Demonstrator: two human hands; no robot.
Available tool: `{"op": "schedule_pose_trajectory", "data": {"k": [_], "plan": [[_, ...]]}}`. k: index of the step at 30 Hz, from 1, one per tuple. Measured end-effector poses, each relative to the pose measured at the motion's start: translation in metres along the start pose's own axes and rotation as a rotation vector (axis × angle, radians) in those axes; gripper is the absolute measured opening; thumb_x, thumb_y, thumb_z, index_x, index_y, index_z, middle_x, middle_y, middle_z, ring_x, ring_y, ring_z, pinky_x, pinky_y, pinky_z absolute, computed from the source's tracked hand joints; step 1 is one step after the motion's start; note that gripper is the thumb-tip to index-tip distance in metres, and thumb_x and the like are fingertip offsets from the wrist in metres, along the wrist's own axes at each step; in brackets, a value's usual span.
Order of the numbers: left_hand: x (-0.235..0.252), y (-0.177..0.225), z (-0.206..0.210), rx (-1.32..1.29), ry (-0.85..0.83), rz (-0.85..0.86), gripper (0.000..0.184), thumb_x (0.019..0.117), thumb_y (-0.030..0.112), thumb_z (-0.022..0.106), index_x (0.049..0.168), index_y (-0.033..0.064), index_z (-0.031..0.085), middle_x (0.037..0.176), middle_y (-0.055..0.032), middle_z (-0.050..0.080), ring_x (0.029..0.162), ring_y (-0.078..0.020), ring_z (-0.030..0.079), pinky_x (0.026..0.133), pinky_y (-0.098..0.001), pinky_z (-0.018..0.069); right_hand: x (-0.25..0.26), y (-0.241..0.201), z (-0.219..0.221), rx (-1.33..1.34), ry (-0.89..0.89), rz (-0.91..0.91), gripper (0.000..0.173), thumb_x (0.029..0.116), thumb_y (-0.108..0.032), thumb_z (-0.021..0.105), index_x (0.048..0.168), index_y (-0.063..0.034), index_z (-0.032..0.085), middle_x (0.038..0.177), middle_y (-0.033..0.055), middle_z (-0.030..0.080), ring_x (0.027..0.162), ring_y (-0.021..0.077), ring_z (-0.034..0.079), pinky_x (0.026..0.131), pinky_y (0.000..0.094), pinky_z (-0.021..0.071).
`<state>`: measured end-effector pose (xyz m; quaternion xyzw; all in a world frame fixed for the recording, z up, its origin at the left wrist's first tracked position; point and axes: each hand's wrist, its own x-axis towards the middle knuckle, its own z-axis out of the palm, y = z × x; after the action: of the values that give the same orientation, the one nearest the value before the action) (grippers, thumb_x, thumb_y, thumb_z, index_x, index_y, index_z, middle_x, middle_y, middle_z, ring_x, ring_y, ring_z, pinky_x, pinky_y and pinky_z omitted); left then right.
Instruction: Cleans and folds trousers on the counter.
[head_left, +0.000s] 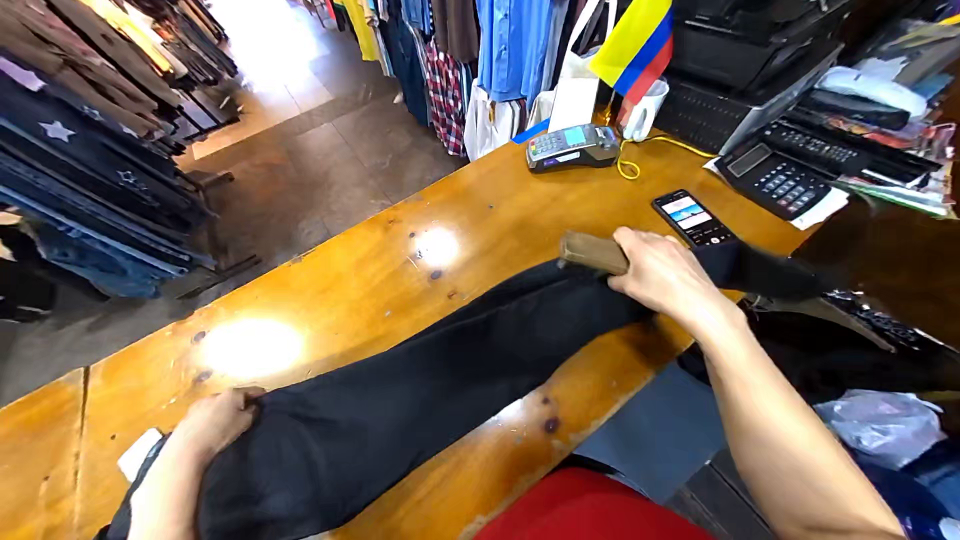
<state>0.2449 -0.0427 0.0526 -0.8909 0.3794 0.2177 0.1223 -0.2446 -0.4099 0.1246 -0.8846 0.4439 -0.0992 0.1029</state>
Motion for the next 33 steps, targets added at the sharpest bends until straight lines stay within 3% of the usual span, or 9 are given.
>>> {"op": "schedule_pose_trajectory", "data": {"k": [5,9,12,15,19,26,29,31,33], "plan": [[-0.061,0.059,0.033,-0.272,0.631,-0.016,0.045,0.0963,-0.007,0.051,0.141,-0.0091,0.054,0.148,-0.0371,0.045,0.140,-0.0568,0.039,0.115,-0.0694,0.0296,0.049,-0.028,0.031,0.167,0.127,0.306,0.057,0.0957,-0.021,0.071,0.139,0.0069,0.046,0.129,0.0360,0.056,0.110,0.0562,0.061,0.085,0.0711,0.0495],[-0.077,0.144,0.108,-0.496,0.739,-0.172,0.058,0.1095,0.027,0.034,0.150,-0.0144,0.037,0.157,-0.0387,0.030,0.149,-0.0544,0.026,0.120,-0.0705,0.0162,-0.019,-0.176,0.109,0.266,-0.030,-0.228,0.065,0.0991,-0.032,0.065,0.158,-0.0221,0.039,0.114,0.0230,0.063,0.083,0.0375,0.068,0.060,0.0525,0.0574],[-0.072,0.153,0.142,-0.394,0.715,-0.294,0.065,0.1097,0.036,0.030,0.153,-0.0121,0.033,0.159,-0.0351,0.030,0.150,-0.0504,0.028,0.119,-0.0693,0.0179,-0.082,-0.228,0.183,0.320,-0.240,-0.623,0.045,0.1040,-0.033,0.057,0.149,-0.0331,0.052,0.112,0.0200,0.068,0.099,0.0383,0.068,0.076,0.0533,0.0555],[-0.070,0.155,0.141,-0.351,0.711,-0.341,0.064,0.1104,0.035,0.030,0.153,-0.0115,0.033,0.160,-0.0335,0.031,0.151,-0.0485,0.028,0.119,-0.0685,0.0183,-0.044,-0.149,0.153,0.074,-0.114,-0.476,0.045,0.1031,-0.027,0.059,0.146,-0.0392,0.054,0.093,0.0159,0.072,0.083,0.0366,0.071,0.067,0.0505,0.0575],[-0.070,0.159,0.138,-0.351,0.694,-0.377,0.063,0.1107,0.035,0.030,0.154,-0.0105,0.033,0.161,-0.0322,0.030,0.152,-0.0464,0.026,0.120,-0.0684,0.0157,0.039,-0.006,0.078,-0.164,0.047,0.080,0.046,0.1077,-0.033,0.051,0.154,-0.0330,0.047,0.111,0.0367,0.062,0.102,0.0593,0.061,0.076,0.0699,0.0484],[-0.067,0.155,0.141,-0.345,0.692,-0.373,0.063,0.1108,0.034,0.028,0.154,-0.0105,0.032,0.161,-0.0316,0.029,0.153,-0.0458,0.025,0.120,-0.0689,0.0142,-0.099,-0.143,0.151,0.127,-0.014,-0.524,0.041,0.1005,-0.034,0.062,0.141,-0.0403,0.059,0.088,0.0104,0.069,0.078,0.0306,0.069,0.064,0.0466,0.0565],[-0.070,0.157,0.138,-0.354,0.678,-0.390,0.064,0.1106,0.036,0.030,0.155,-0.0104,0.031,0.162,-0.0326,0.028,0.152,-0.0470,0.024,0.120,-0.0700,0.0135,-0.049,-0.015,0.083,-0.192,-0.019,-0.073,0.044,0.1051,-0.030,0.056,0.149,-0.0348,0.051,0.086,0.0243,0.066,0.076,0.0462,0.066,0.058,0.0572,0.0530],[-0.075,0.168,0.124,-0.385,0.727,-0.320,0.063,0.1088,0.032,0.039,0.153,-0.0124,0.033,0.160,-0.0364,0.026,0.151,-0.0532,0.022,0.117,-0.0749,0.0112,-0.020,0.054,0.042,-0.131,0.123,0.233,0.048,0.1081,-0.029,0.051,0.155,-0.0209,0.045,0.108,0.0417,0.060,0.099,0.0640,0.059,0.072,0.0747,0.0463],[-0.082,0.210,0.098,-0.432,0.778,-0.099,0.056,0.1061,0.022,0.046,0.150,-0.0114,0.040,0.158,-0.0376,0.029,0.149,-0.0563,0.023,0.116,-0.0767,0.0136,-0.006,0.039,0.030,0.138,0.224,0.289,0.062,0.1074,-0.027,0.052,0.163,-0.0134,0.028,0.129,0.0382,0.057,0.113,0.0579,0.059,0.088,0.0730,0.0471]]}}
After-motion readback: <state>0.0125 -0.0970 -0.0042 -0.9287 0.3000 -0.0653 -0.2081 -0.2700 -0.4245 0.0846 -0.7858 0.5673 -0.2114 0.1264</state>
